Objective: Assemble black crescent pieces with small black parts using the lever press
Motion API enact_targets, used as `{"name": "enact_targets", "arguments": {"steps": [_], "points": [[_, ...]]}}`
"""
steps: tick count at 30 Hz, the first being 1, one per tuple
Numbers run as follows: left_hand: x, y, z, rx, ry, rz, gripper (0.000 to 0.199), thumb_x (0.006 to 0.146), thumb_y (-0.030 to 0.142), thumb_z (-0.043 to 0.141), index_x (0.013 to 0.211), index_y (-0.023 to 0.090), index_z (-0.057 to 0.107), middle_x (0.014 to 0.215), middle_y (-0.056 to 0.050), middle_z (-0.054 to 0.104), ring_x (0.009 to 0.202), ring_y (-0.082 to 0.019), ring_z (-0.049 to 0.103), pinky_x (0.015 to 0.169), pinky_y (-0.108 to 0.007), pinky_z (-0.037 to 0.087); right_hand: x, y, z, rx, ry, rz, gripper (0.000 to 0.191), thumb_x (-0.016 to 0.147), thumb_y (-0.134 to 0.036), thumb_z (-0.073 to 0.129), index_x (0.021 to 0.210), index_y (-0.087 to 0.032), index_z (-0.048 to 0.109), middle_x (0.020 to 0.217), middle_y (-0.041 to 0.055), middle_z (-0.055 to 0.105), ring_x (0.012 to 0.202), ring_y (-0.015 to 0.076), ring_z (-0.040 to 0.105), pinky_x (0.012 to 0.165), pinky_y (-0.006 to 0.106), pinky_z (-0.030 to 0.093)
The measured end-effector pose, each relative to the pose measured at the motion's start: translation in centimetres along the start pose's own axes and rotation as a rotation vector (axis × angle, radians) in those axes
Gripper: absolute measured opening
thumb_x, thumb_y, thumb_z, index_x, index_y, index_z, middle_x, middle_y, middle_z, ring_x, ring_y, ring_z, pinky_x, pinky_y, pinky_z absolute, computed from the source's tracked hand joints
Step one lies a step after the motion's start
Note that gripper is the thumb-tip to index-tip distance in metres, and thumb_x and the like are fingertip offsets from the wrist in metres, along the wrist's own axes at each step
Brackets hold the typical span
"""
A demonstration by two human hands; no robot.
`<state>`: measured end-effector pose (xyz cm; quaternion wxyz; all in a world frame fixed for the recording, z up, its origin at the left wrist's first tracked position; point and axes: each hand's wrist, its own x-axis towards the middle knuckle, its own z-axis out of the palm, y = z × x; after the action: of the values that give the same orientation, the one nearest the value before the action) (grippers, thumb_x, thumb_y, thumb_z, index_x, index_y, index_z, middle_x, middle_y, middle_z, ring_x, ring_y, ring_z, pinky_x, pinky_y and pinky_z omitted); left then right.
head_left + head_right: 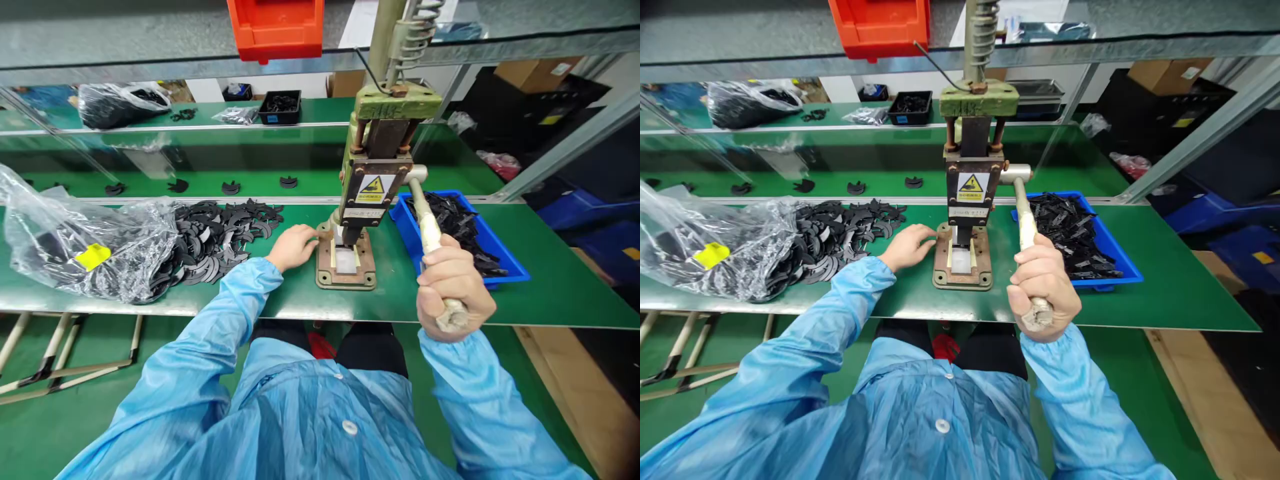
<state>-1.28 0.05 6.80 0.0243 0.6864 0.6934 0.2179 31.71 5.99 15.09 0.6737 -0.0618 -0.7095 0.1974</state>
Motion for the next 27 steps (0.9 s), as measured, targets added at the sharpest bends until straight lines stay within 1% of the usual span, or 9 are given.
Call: {"name": "enact_targets", "arguments": {"steps": [4,7,9,12,15,17,19,22,27], "points": [[0.4,-7.8,-3.6,0.125,0.071,-0.244,0.033,0.102,0.022,0.061,0.129,0.012,0.076,0.133,-0.02,0.075,0.127,-0.036,0.063,0.117,-0.053,0.046,0.2,-0.1,0.3,0.01,0.037,-0.012,0.024,0.081,-0.028,0.079,0.066,-0.026,0.06,0.066,-0.0036,0.065,0.08,0.022,0.07,0.111,0.067,0.057],[1.5,-13.3,-5.7,0.247,0.039,-0.459,0.04,0.103,0.031,0.057,0.136,0.015,0.074,0.144,-0.021,0.07,0.138,-0.039,0.058,0.119,-0.055,0.043,0.0,-0.2,0.3,0.015,0.046,0.001,0.024,0.08,-0.027,0.078,0.066,-0.025,0.06,0.065,-0.0034,0.065,0.08,0.0223,0.07,0.111,0.068,0.057],[2.5,-15.9,-6.4,0.288,-0.015,-0.544,0.049,0.106,0.041,0.053,0.144,0.017,0.071,0.153,-0.019,0.066,0.146,-0.039,0.053,0.122,-0.054,0.041,-0.1,-0.2,0.2,-0.004,0.039,0.015,0.023,0.08,-0.028,0.078,0.066,-0.026,0.06,0.066,-0.0032,0.066,0.079,0.0231,0.07,0.111,0.069,0.057],[4.3,-18.0,-6.5,0.281,-0.089,-0.628,0.063,0.107,0.056,0.048,0.156,0.02,0.064,0.162,-0.019,0.059,0.152,-0.04,0.049,0.125,-0.054,0.039,-0.2,-0.2,-0.2,-0.043,0.031,0.022,0.021,0.079,-0.027,0.077,0.066,-0.028,0.06,0.066,-0.0034,0.067,0.078,0.0246,0.071,0.108,0.07,0.059],[5.9,-18.1,-5.5,0.251,-0.15,-0.705,0.075,0.105,0.068,0.046,0.164,0.023,0.057,0.17,-0.019,0.052,0.156,-0.041,0.047,0.126,-0.055,0.038,-0.3,-0.1,-0.7,-0.072,-0.005,0.023,0.017,0.075,-0.022,0.075,0.068,-0.03,0.062,0.066,-0.0044,0.067,0.076,0.0258,0.071,0.103,0.071,0.061],[6.5,-17.4,-4.4,0.233,-0.185,-0.718,0.078,0.103,0.073,0.048,0.164,0.027,0.057,0.172,-0.017,0.049,0.155,-0.043,0.048,0.126,-0.057,0.039,-0.4,-0.1,-1.0,-0.085,-0.029,0.01,0.015,0.073,-0.021,0.074,0.07,-0.031,0.063,0.067,-0.005,0.068,0.075,0.0262,0.07,0.1,0.071,0.062],[6.5,-16.2,-3.2,0.242,-0.19,-0.695,0.073,0.102,0.073,0.049,0.161,0.031,0.061,0.172,-0.016,0.05,0.154,-0.043,0.05,0.125,-0.059,0.039,-0.4,0.0,-1.1,-0.093,-0.033,0.008,0.015,0.071,-0.02,0.073,0.07,-0.031,0.063,0.067,-0.0051,0.068,0.075,0.0263,0.07,0.1,0.071,0.062],[5.1,-13.9,-1.4,0.287,-0.135,-0.592,0.064,0.106,0.065,0.048,0.155,0.029,0.067,0.169,-0.017,0.054,0.153,-0.042,0.051,0.126,-0.062,0.036,-0.4,0.2,-1.1,-0.093,-0.023,0.022,0.015,0.069,-0.02,0.074,0.07,-0.031,0.064,0.067,-0.0049,0.069,0.074,0.027,0.071,0.102,0.072,0.061],[0.9,-9.8,0.2,0.275,-0.063,-0.368,0.06,0.108,0.061,0.049,0.15,0.025,0.071,0.166,-0.02,0.057,0.152,-0.04,0.053,0.126,-0.061,0.036,-0.4,0.7,-0.6,-0.054,0.029,-0.019,0.015,0.067,-0.028,0.077,0.066,-0.031,0.063,0.062,-0.0038,0.067,0.069,0.0276,0.07,0.101,0.071,0.061]]}}
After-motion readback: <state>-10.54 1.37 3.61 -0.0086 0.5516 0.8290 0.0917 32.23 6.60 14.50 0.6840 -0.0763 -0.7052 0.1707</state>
